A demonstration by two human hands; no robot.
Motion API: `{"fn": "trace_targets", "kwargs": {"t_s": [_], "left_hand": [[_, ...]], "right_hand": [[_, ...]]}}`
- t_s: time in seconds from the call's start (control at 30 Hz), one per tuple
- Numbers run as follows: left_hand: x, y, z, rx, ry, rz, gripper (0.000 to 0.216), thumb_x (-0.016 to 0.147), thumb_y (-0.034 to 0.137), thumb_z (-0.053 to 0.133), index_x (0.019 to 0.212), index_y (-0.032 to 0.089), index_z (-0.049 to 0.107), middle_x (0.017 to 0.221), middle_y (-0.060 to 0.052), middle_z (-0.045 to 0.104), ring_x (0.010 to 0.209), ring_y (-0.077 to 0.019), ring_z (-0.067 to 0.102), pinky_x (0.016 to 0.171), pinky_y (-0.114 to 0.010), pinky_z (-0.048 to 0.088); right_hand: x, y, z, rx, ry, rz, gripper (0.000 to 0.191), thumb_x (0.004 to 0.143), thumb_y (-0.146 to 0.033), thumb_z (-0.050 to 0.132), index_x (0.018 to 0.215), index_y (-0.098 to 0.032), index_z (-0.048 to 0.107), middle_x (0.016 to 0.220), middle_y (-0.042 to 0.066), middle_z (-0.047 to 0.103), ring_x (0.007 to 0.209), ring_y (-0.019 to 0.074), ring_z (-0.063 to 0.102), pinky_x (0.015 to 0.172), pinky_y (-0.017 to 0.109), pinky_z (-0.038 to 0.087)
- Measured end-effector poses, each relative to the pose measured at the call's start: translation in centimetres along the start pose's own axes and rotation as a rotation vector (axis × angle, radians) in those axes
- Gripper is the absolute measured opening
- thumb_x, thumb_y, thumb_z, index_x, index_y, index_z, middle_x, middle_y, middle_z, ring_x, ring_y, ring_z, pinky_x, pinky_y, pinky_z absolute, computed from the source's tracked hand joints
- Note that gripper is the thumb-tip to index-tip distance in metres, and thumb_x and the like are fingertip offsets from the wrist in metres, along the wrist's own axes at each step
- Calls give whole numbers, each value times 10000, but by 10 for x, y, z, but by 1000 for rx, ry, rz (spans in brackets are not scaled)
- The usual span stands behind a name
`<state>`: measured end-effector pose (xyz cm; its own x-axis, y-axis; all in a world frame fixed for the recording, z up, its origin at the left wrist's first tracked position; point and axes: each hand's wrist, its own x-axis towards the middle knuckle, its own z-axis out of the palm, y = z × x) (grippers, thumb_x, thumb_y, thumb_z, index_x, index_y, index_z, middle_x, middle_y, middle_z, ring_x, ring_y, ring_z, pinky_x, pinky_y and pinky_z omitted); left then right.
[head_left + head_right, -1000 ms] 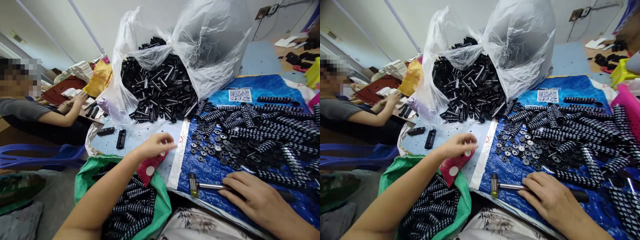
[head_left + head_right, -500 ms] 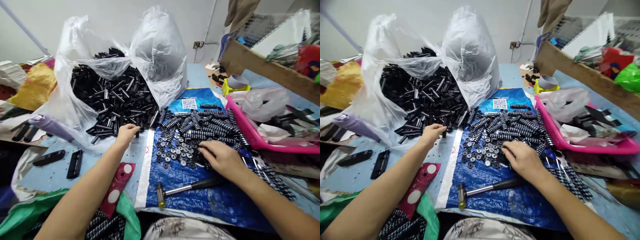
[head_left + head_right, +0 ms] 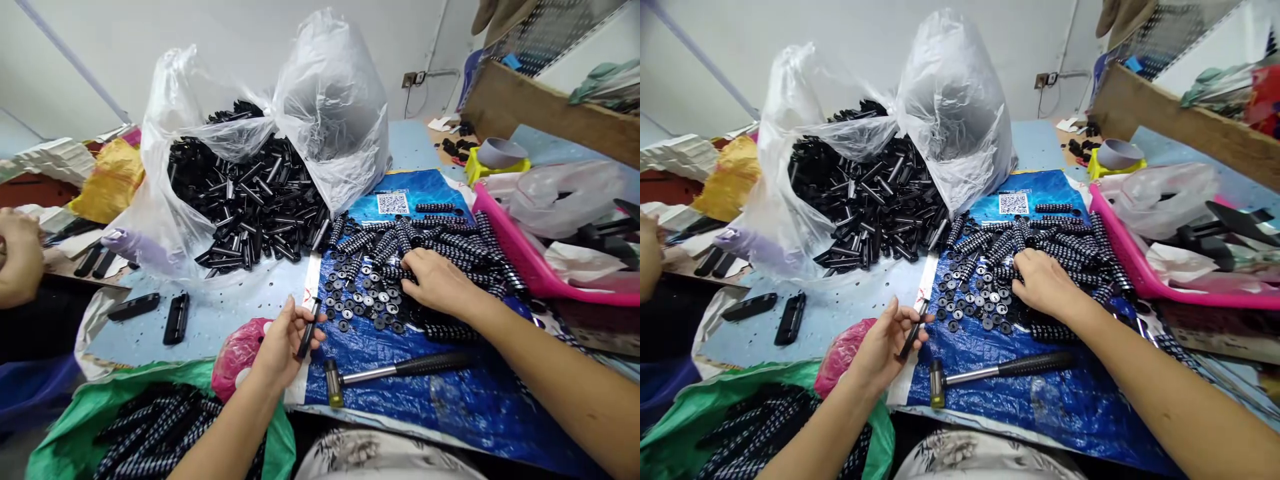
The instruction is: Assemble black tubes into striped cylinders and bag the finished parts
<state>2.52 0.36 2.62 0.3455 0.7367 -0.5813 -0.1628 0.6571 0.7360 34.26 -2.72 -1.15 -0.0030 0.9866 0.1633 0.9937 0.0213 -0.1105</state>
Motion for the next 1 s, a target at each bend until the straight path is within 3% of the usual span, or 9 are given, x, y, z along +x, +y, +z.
{"fn": "trace_targets", "kwargs": {"t_s": [0.1, 0.23, 0.37, 0.57, 0.67, 0.73, 0.87, 0.93, 1.0], "left_hand": [[2, -5, 7, 64, -4, 4, 375, 699, 395, 810, 789, 166, 526, 827, -72, 744, 484, -66, 559, 412, -149, 369], [2, -12, 17, 100, 16, 78, 427, 652, 345, 839, 911, 195, 534, 641, 37, 654, 422, -55, 453, 387, -148, 294], [-1, -14, 24, 122, -36, 109, 471, 680, 429, 820, 991, 150, 605, 620, 39, 620, 434, -55, 467, 418, -162, 324], [-5, -19, 19, 146, -56, 125, 472, 754, 511, 753, 1011, 144, 604, 609, 36, 618, 399, -52, 467, 414, -171, 281], [-3, -24, 22, 183, -52, 174, 466, 790, 539, 713, 1013, 145, 601, 631, 44, 611, 386, -41, 443, 404, -175, 271], [-1, -26, 29, 252, -76, 233, 471, 810, 543, 695, 1060, 154, 604, 659, 53, 604, 381, -34, 433, 397, -178, 267], [1, -30, 44, 423, -220, 205, 474, 807, 592, 676, 964, 149, 618, 660, 50, 583, 364, -31, 408, 367, -194, 250], [0, -33, 46, 451, -273, 156, 495, 809, 632, 648, 917, 151, 603, 651, 42, 588, 354, -34, 399, 356, -199, 234], [-2, -37, 44, 454, -275, 140, 504, 821, 642, 622, 946, 154, 598, 658, 37, 599, 354, -38, 406, 359, -197, 235]], "right_hand": [[-5, -1, 1, 5, 5, -14, 125, 905, -234, 499, 960, -189, 602, 928, 78, 659, 902, 245, 615, 852, 385, 421], [-7, -2, 6, 26, 20, -32, 244, 916, -238, 517, 1132, -183, 615, 1036, 93, 696, 1000, 254, 637, 906, 390, 426], [-1, -2, 9, 58, 47, -24, 170, 883, -238, 566, 1024, -195, 653, 960, 94, 697, 932, 263, 655, 830, 383, 471], [-17, -16, -6, 207, 205, -64, 314, 988, -325, 491, 1247, -174, 586, 1169, 124, 686, 1016, 247, 667, 867, 380, 527], [-41, -41, -13, 498, 346, -100, 259, 949, -344, 607, 1177, -231, 657, 1086, 70, 704, 991, 214, 670, 908, 360, 526], [-55, -63, -12, 806, 359, 13, 188, 859, -356, 732, 1018, -256, 720, 970, 33, 713, 898, 195, 670, 852, 337, 536], [-65, -96, -4, 1490, 228, 557, 390, 591, -505, 908, 766, -225, 700, 664, -23, 612, 558, 122, 512, 515, 265, 452], [-62, -104, -4, 1640, 220, 690, 476, 624, -639, 843, 774, -216, 684, 649, -23, 588, 541, 114, 483, 482, 257, 434], [-58, -107, -9, 1739, 199, 745, 529, 712, -724, 732, 847, -214, 691, 735, 5, 628, 632, 137, 557, 553, 268, 499]]}}
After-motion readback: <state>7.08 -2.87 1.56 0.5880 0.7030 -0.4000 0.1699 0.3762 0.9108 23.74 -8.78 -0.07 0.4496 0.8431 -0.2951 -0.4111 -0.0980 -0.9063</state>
